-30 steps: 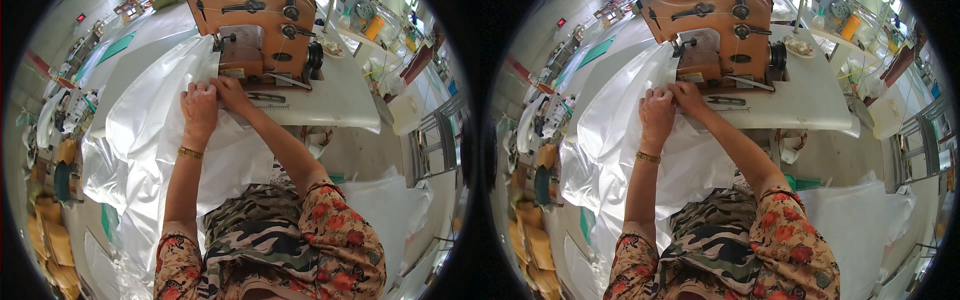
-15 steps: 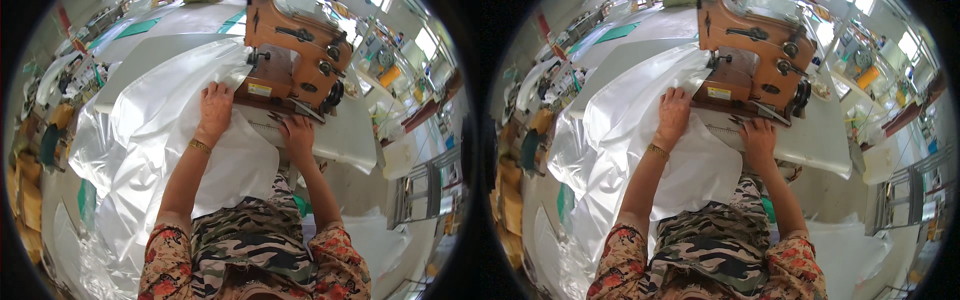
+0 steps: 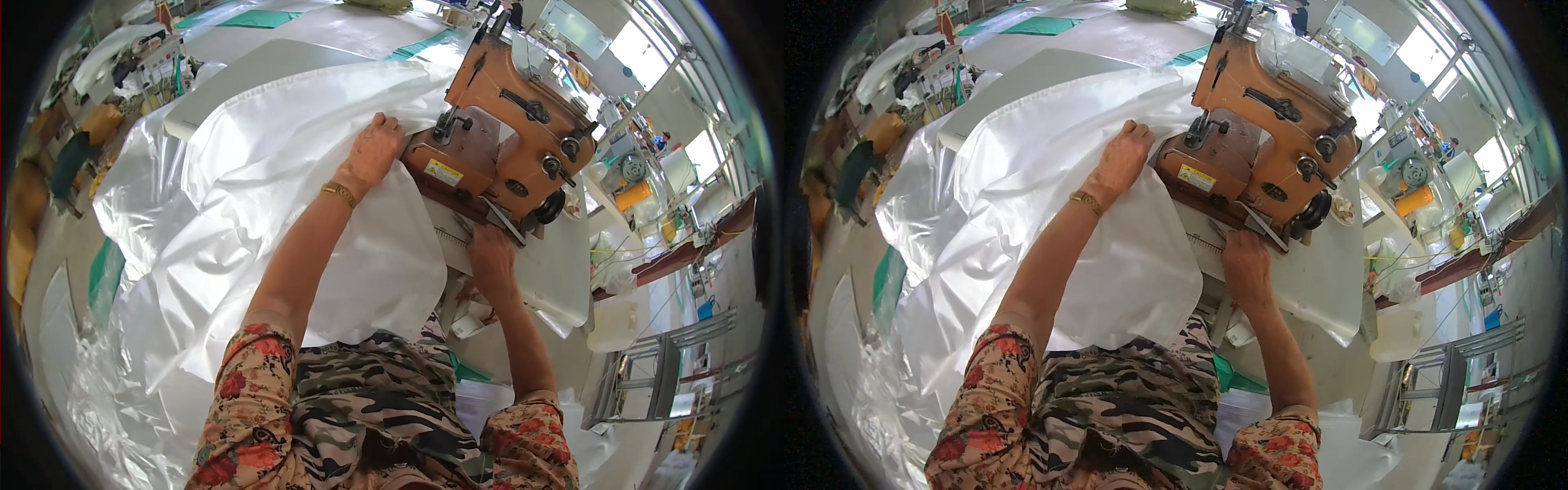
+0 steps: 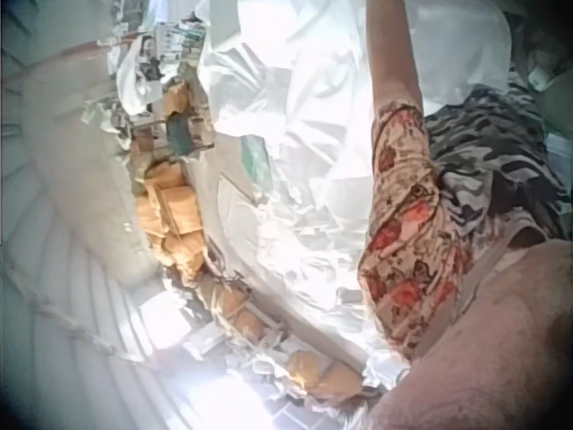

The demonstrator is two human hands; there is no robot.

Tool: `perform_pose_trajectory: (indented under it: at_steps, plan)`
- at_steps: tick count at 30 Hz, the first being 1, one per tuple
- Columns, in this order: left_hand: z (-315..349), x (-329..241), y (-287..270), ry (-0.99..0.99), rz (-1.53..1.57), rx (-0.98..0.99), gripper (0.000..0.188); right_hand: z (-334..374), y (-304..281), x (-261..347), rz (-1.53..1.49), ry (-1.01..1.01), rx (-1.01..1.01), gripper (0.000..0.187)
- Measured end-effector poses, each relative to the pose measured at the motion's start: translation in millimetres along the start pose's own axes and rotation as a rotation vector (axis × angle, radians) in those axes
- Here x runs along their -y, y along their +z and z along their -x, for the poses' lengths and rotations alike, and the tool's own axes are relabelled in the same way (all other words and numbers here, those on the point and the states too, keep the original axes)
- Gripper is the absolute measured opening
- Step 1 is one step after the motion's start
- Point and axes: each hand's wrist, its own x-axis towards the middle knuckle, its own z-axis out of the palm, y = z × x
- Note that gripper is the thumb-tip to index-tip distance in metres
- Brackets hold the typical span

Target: Sewing large white woven plastic bags using an industrial sewing machine.

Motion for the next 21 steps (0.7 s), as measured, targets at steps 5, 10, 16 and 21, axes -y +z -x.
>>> perform_pose_trajectory:
  at_steps: [5,10,16,21]
  plan:
    - [-11.6,7.5,11.8,0.029,-0.011,-0.022,0.017,16.5,13.9,-7.0,-0.286,0.069,-0.201,0.017]
    - [-22.3,0.0,11.1,-0.013,-0.017,0.034,0.015,17.7,20.0,-5.4,-0.449,0.353,-0.247,0.017]
    - [-10.6,14.1,18.0,-0.09,0.0,-0.017,0.017,18.1,17.5,-7.0,-0.359,0.297,-0.189,0.034]
    - [8.5,28.0,11.3,-0.168,0.036,-0.069,0.017,17.8,22.2,-8.8,-0.436,0.237,-0.188,0.04]
